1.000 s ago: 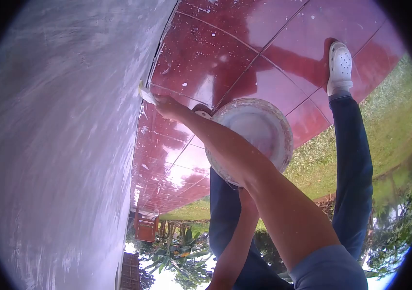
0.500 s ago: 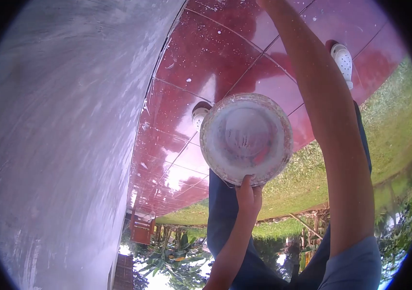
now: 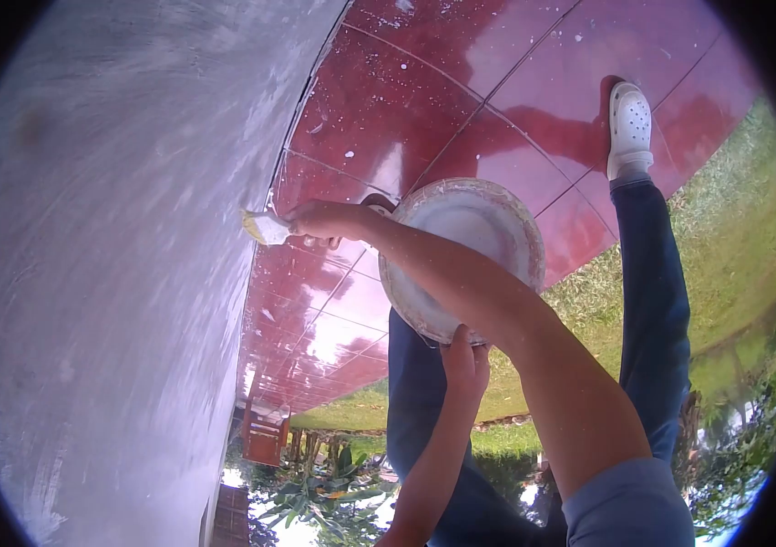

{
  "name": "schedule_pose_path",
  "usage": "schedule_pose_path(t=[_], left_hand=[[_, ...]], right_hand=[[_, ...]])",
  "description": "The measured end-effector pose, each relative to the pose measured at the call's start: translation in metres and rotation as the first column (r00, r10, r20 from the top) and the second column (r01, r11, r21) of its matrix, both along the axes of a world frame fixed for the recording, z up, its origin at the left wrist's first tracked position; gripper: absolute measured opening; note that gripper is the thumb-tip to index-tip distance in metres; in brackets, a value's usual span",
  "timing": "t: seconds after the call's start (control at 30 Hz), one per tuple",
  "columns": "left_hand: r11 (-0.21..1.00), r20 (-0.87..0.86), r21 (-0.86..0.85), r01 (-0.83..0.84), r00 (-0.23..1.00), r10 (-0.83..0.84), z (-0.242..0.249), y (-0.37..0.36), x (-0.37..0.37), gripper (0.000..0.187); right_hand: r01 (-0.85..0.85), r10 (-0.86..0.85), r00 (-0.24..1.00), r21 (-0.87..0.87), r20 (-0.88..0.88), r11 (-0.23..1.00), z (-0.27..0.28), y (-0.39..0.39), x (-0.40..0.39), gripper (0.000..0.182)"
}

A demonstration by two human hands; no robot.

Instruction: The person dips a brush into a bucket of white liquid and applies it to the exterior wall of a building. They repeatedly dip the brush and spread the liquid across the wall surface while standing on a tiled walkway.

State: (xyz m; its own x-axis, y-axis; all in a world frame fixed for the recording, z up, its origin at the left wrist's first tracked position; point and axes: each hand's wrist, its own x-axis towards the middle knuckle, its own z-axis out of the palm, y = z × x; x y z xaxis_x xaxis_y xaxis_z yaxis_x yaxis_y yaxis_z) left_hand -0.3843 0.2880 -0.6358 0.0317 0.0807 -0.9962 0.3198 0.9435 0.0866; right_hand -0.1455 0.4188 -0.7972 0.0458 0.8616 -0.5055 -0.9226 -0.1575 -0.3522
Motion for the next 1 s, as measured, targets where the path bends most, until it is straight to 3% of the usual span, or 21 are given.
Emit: schedule_pose_path(t=[0.07,0.1,0.13,0.2,0.23,0.27,0.3,0.4,0.47,0.53,0.57,0.6,0.63,0.67,0.73,0.77,0.8,0.83,0.9,0.93,1.0], left_hand=[[0.993,-0.099,0.056,0.107,0.990,-0.101,0.001,-0.004,0.015,0.048],[0.992,-0.095,0.051,0.112,0.990,-0.107,0.002,-0.006,0.022,0.048],[0.994,-0.097,0.053,0.098,0.991,-0.092,0.003,-0.004,0.026,0.057],[0.994,-0.098,0.068,0.086,0.992,-0.079,0.006,0.000,0.034,0.066],[0.991,-0.089,0.075,0.111,0.991,-0.104,0.008,0.001,0.037,0.065],[0.988,-0.085,0.074,0.138,0.988,-0.132,0.010,0.000,0.037,0.064],[0.988,-0.084,0.069,0.139,0.987,-0.133,0.011,0.000,0.037,0.064],[0.992,-0.120,0.053,0.113,0.987,-0.106,0.011,-0.001,0.040,0.066],[0.991,-0.107,0.069,0.115,0.989,-0.107,0.011,-0.002,0.040,0.067],[0.989,-0.111,0.076,0.126,0.987,-0.117,0.011,-0.003,0.042,0.067],[0.987,-0.116,0.082,0.135,0.985,-0.125,0.010,-0.004,0.042,0.068],[0.987,-0.111,0.079,0.137,0.986,-0.128,0.009,-0.005,0.042,0.068],[0.987,-0.092,0.079,0.139,0.987,-0.132,0.007,-0.005,0.041,0.065],[0.987,-0.078,0.078,0.140,0.988,-0.134,0.007,-0.005,0.038,0.063],[0.962,-0.085,0.097,0.254,0.965,-0.246,0.004,-0.006,0.026,0.060],[0.921,-0.100,0.118,0.371,0.927,-0.360,0.001,-0.008,0.022,0.056],[0.931,-0.066,0.146,0.334,0.943,-0.327,-0.001,-0.011,0.021,0.053],[0.931,-0.061,0.143,0.337,0.942,-0.331,-0.002,-0.013,0.028,0.053],[0.972,-0.088,0.103,0.212,0.975,-0.204,0.002,-0.017,0.047,0.055],[0.973,-0.088,0.102,0.208,0.976,-0.200,0.004,-0.019,0.051,0.055],[0.978,-0.108,0.107,0.181,0.980,-0.170,0.004,-0.025,0.059,0.058]], right_hand=[[0.162,-0.087,0.954,-0.249,0.287,0.955,-0.003,-0.037,0.047,0.034],[0.017,0.118,0.876,-0.276,0.467,0.961,0.005,-0.068,0.090,0.041],[0.205,0.116,0.574,-0.280,0.811,0.938,0.004,-0.090,0.113,0.039],[0.343,0.160,0.392,-0.305,0.906,0.889,0.028,-0.145,0.171,0.035],[0.329,0.204,0.433,-0.365,0.878,0.871,0.053,-0.173,0.198,0.040],[0.554,0.169,0.102,-0.197,0.980,0.809,0.005,-0.201,0.217,0.035],[0.631,-0.177,0.440,-0.163,0.880,0.758,0.000,-0.222,0.232,0.031],[0.649,0.038,0.404,-0.316,0.914,0.691,-0.003,-0.270,0.264,0.038],[0.968,-0.642,0.251,-0.176,0.725,0.180,-0.026,-0.264,0.258,0.046],[0.989,-0.679,0.095,0.010,0.728,0.149,-0.062,-0.225,0.246,0.050],[0.977,-0.566,0.158,-0.046,0.809,0.207,-0.041,-0.190,0.238,0.051],[0.982,-0.282,-0.055,0.103,0.958,0.157,-0.078,-0.138,0.218,0.045],[0.938,-0.320,0.214,-0.103,0.923,0.331,-0.048,-0.097,0.180,0.048],[0.964,-0.323,0.170,-0.089,0.931,0.250,-0.017,-0.059,0.144,0.055],[0.868,-0.370,0.354,-0.154,0.859,0.472,0.003,-0.031,0.071,0.060],[0.686,-0.328,0.572,-0.221,0.752,0.693,0.015,-0.033,0.041,0.060],[0.496,-0.193,0.591,-0.165,0.783,0.852,0.018,-0.040,0.017,0.053],[0.500,-0.191,0.588,-0.167,0.786,0.850,0.016,-0.052,0.021,0.053],[-0.076,-0.043,0.470,0.089,0.881,0.993,0.013,-0.075,0.035,0.042],[-0.135,0.119,0.580,-0.049,0.806,0.990,0.026,-0.096,0.076,0.035],[0.159,0.005,0.518,-0.103,0.855,0.982,-0.005,-0.127,0.156,0.039]])
